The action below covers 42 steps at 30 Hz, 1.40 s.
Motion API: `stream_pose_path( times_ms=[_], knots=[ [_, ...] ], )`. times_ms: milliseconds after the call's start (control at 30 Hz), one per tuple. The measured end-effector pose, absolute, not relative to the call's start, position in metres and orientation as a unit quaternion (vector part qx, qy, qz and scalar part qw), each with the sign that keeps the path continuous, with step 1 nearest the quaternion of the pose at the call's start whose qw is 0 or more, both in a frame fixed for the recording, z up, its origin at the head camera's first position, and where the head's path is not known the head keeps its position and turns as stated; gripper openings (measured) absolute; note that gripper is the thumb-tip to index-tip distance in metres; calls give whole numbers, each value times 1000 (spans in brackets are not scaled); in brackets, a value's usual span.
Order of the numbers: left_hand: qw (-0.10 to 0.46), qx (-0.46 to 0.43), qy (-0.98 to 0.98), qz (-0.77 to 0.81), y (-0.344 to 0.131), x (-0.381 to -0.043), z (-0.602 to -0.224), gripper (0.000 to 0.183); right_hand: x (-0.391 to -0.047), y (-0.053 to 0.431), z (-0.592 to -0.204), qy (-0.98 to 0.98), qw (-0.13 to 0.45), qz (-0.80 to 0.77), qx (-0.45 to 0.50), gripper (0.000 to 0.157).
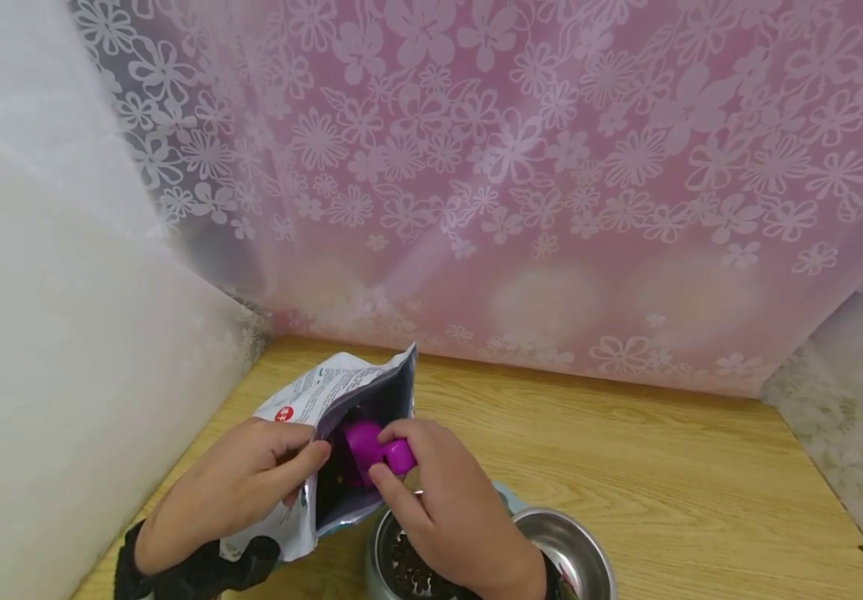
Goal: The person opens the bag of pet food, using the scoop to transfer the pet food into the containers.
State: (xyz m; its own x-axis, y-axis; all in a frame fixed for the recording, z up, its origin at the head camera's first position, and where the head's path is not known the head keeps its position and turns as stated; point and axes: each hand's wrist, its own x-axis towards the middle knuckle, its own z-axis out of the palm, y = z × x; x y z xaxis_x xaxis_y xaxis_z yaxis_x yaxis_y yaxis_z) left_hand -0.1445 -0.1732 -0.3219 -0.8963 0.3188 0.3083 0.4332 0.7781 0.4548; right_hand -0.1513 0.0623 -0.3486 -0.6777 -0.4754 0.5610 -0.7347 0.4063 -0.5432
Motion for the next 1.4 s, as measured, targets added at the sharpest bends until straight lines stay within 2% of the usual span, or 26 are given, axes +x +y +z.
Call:
stream_pose_path(
  times_ms=[267, 467, 533, 767, 1000, 1167, 1400],
  knots=[
    [87, -200, -937, -273, -172, -143, -321, 42, -156, 57, -358, -840, 128, 276, 450, 29],
    [75, -199, -938, -274, -172, -143, -320, 41, -157, 55, -358, -853, 109, 301, 411, 40],
    [76, -199, -939, -272, -172, -143, -321, 41, -159, 54, -359, -857, 121, 306, 396, 39],
    [79, -191, -940, -272, -172, -143, -321, 42, -166, 52, -363, -840, 220, 299, 395, 25],
    [83, -196, -939, -271, -171, -142, -321, 42, -169, 52, -365, -818, 279, 289, 412, 28],
    [85, -197, -939, -269, -171, -142, -320, 42, -170, 53, -366, -810, 287, 280, 427, 27],
    [81, -194, -940, -269, -171, -143, -320, 40, -170, 55, -363, -802, 236, 324, 442, 26]
  ],
)
